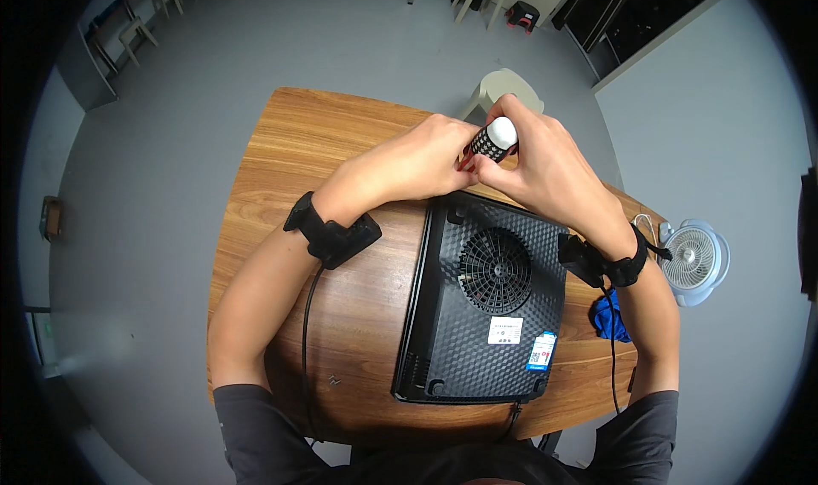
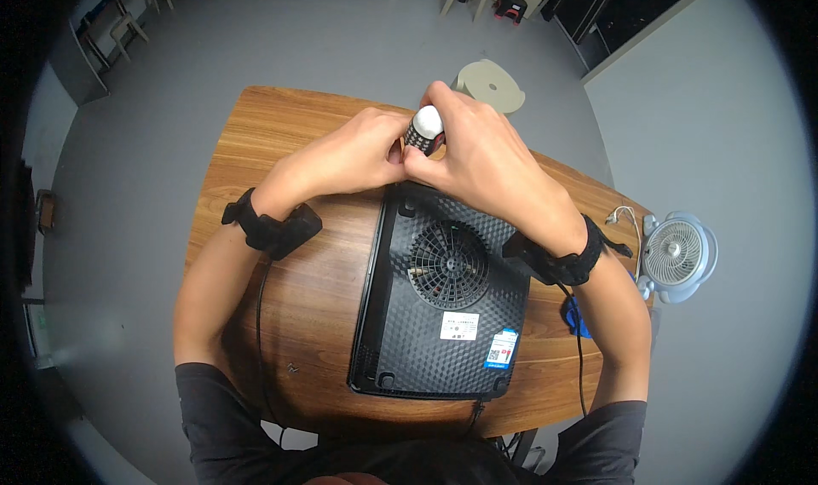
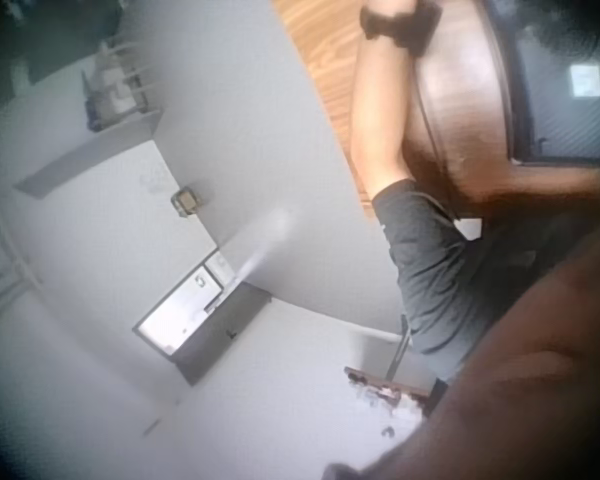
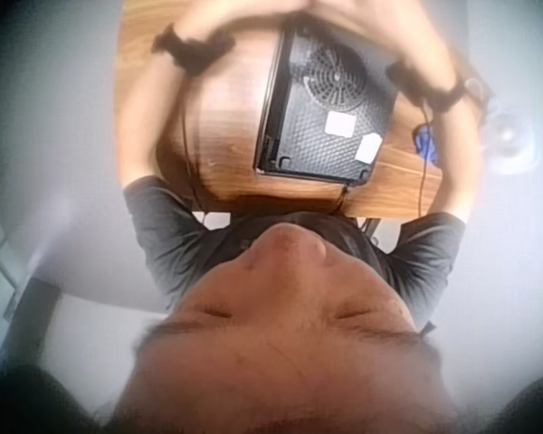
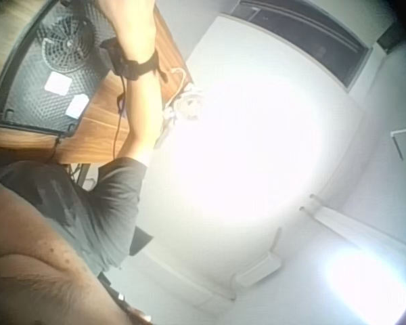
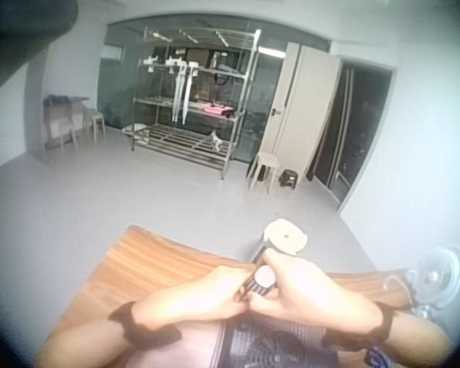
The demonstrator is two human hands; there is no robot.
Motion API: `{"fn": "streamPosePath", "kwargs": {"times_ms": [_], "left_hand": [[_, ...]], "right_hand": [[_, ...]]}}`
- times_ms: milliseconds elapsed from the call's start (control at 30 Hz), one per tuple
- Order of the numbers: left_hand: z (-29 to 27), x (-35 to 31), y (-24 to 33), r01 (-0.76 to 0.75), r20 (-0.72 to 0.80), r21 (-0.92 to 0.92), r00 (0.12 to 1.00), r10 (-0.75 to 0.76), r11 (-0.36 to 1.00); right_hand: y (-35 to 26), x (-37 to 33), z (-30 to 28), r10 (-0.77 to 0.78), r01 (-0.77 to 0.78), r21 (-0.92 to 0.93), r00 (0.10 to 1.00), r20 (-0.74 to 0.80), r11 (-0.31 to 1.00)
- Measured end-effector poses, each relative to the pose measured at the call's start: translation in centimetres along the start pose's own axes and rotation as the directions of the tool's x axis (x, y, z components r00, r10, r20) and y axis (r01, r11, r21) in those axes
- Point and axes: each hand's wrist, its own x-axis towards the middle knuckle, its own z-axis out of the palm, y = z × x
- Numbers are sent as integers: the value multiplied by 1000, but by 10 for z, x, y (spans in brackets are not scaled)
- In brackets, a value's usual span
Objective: The person uses a screwdriver to remove screws from the bottom of a black electronic device on a wooden table. After removing the screws, the person opens the device to reveal its internal components, including a copper-colored circular part and circuitry.
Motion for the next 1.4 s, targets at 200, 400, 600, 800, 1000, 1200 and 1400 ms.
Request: {"fn": "streamPosePath", "kwargs": {"times_ms": [200,400,600,800,1000,1200,1400], "left_hand": [[-2,-1,4,-32,-43,-34,999,31,999],[1,0,2,-32,-53,-25,998,30,999],[0,-2,4,-46,-39,-20,998,46,999],[-2,-1,6,-10,5,-25,1000,10,1000],[15,2,-6,-64,-114,25,991,66,998],[0,-2,2,3,2,-17,1000,-3,1000],[9,-1,0,-91,-117,58,988,97,994]], "right_hand": [[1,-1,-1,-58,57,-27,998,-24,998],[6,-2,1,-78,77,-45,996,-30,996],[8,-3,3,-67,66,-37,997,-28,997],[1,-3,-2,-24,25,-49,1000,11,999],[7,-3,2,-4,3,-124,1000,-10,992],[7,-7,3,-155,141,-134,983,-100,981],[0,-1,-2,101,-93,-127,993,54,988]]}}
